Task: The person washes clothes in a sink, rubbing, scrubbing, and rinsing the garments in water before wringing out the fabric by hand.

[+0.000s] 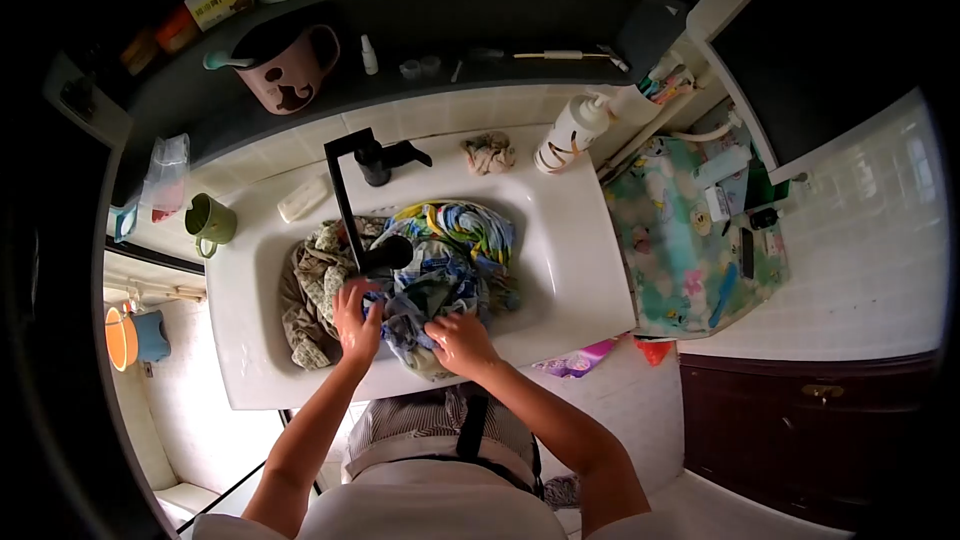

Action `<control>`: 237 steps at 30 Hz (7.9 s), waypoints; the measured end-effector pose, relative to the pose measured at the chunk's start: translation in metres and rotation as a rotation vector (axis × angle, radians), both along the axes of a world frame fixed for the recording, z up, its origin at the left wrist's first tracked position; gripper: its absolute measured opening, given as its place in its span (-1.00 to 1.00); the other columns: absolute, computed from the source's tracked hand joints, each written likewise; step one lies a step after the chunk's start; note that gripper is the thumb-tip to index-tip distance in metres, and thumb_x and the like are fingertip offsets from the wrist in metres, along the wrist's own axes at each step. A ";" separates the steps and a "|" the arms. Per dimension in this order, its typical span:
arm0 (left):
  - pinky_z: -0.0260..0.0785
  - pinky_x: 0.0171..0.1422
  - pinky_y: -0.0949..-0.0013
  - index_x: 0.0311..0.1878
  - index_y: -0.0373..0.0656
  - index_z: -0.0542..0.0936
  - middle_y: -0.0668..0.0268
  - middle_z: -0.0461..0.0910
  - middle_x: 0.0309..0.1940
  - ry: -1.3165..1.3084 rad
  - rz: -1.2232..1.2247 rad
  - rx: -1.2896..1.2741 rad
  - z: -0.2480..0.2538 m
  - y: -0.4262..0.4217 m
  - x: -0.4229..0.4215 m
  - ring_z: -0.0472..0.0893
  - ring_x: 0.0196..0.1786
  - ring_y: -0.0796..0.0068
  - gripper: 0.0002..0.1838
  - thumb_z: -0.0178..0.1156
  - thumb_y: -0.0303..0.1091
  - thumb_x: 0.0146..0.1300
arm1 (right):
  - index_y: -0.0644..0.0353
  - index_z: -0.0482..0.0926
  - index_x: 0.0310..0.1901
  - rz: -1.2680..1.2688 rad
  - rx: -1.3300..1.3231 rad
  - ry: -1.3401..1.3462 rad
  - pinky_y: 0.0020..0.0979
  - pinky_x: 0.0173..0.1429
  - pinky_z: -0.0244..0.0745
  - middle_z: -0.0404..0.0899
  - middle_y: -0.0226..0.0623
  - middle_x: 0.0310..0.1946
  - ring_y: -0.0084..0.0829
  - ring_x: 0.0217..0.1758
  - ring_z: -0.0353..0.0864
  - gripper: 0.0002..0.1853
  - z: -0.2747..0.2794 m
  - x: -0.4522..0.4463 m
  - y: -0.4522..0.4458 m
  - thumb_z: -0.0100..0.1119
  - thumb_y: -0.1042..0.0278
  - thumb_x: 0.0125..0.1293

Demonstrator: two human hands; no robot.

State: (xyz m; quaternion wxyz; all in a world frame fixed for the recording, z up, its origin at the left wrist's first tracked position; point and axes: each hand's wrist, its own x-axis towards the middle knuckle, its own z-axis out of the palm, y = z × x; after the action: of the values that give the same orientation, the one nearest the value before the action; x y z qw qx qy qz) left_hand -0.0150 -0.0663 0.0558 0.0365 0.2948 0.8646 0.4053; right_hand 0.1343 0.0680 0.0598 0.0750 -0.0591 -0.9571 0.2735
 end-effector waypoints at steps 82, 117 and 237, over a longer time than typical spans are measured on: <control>0.27 0.27 0.06 0.04 -0.04 0.57 0.16 0.55 0.07 -0.534 -0.609 -0.781 -0.093 -0.005 0.021 0.46 0.22 0.19 -0.44 0.07 0.20 0.18 | 0.17 0.64 -0.42 -0.052 0.369 -0.399 -0.13 -0.34 0.52 0.62 -0.11 -0.53 -0.12 -0.42 0.65 -0.70 -0.039 -0.093 0.037 0.11 0.12 0.28; 0.32 -0.12 0.02 -0.30 -0.18 0.58 0.04 0.59 -0.33 0.019 -0.087 -0.129 -0.106 0.056 -0.015 0.54 -0.21 -0.07 -0.83 0.08 -0.31 0.18 | 0.16 0.38 -0.57 -0.533 0.130 0.365 -0.12 -0.47 0.36 0.39 -0.20 -0.62 -0.09 -0.56 0.46 -0.81 -0.084 -0.097 0.016 0.17 0.37 0.08; 0.31 0.08 0.04 -0.31 -0.09 0.56 0.13 0.58 -0.27 0.003 0.056 -0.242 -0.213 0.106 -0.056 0.52 -0.11 -0.03 -0.77 0.22 -0.18 0.03 | 0.14 0.52 -0.23 -0.495 0.037 -0.416 -0.14 -0.16 0.52 0.60 -0.08 -0.32 -0.07 -0.20 0.62 -0.84 -0.116 -0.127 0.050 0.16 0.40 0.13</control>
State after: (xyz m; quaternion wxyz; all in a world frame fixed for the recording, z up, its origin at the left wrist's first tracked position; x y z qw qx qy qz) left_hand -0.0709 0.0402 -0.1576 0.0594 0.2647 0.9150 0.2987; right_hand 0.0075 0.1175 -0.0561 -0.0567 -0.3433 -0.9133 0.2116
